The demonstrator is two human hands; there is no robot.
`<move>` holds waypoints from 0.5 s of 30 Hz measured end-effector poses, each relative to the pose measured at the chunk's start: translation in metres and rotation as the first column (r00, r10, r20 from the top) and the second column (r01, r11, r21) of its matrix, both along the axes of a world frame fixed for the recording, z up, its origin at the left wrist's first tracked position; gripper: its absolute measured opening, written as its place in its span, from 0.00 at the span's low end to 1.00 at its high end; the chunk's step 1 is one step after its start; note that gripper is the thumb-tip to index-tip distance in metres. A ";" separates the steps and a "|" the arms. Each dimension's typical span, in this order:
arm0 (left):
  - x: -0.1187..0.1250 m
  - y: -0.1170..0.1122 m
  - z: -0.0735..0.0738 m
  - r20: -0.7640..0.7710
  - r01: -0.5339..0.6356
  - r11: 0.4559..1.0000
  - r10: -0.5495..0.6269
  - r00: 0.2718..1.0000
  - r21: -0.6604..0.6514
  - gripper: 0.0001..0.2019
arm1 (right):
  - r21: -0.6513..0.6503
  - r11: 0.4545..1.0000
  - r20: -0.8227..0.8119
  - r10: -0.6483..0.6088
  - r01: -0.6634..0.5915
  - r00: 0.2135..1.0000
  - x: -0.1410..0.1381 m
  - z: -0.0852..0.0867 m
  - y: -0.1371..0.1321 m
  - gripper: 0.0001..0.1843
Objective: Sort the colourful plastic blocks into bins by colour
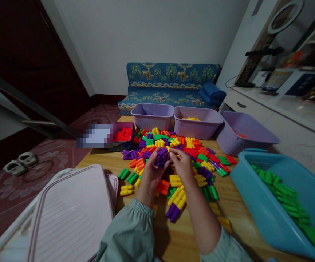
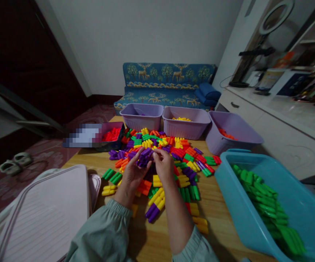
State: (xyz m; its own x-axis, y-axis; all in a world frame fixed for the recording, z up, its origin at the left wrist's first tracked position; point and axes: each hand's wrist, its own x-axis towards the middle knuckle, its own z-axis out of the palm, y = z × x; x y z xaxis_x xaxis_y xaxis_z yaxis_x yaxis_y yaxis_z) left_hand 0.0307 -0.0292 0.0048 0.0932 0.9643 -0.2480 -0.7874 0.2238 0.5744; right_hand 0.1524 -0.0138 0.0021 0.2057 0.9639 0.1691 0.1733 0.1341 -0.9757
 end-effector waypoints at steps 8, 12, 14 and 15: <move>0.011 0.003 -0.005 0.006 -0.061 0.997 0.061 0.998 0.049 0.14 | -0.044 0.995 -0.134 -0.098 0.093 0.986 0.006 -0.016 0.005 0.28; 0.015 0.003 -0.006 -0.030 -0.108 0.994 0.109 0.994 0.033 0.15 | 0.039 0.991 -0.063 -0.123 0.125 0.990 0.006 -0.011 0.003 0.25; 0.017 0.003 -0.004 -0.052 -0.130 0.991 0.131 0.990 0.018 0.15 | 0.054 0.992 -0.036 -0.109 0.111 0.993 0.006 -0.012 0.004 0.23; 0.018 0.002 -0.003 -0.055 -0.138 0.990 0.138 0.989 0.010 0.15 | 0.054 0.993 -0.031 -0.103 0.105 0.994 0.006 -0.013 0.005 0.22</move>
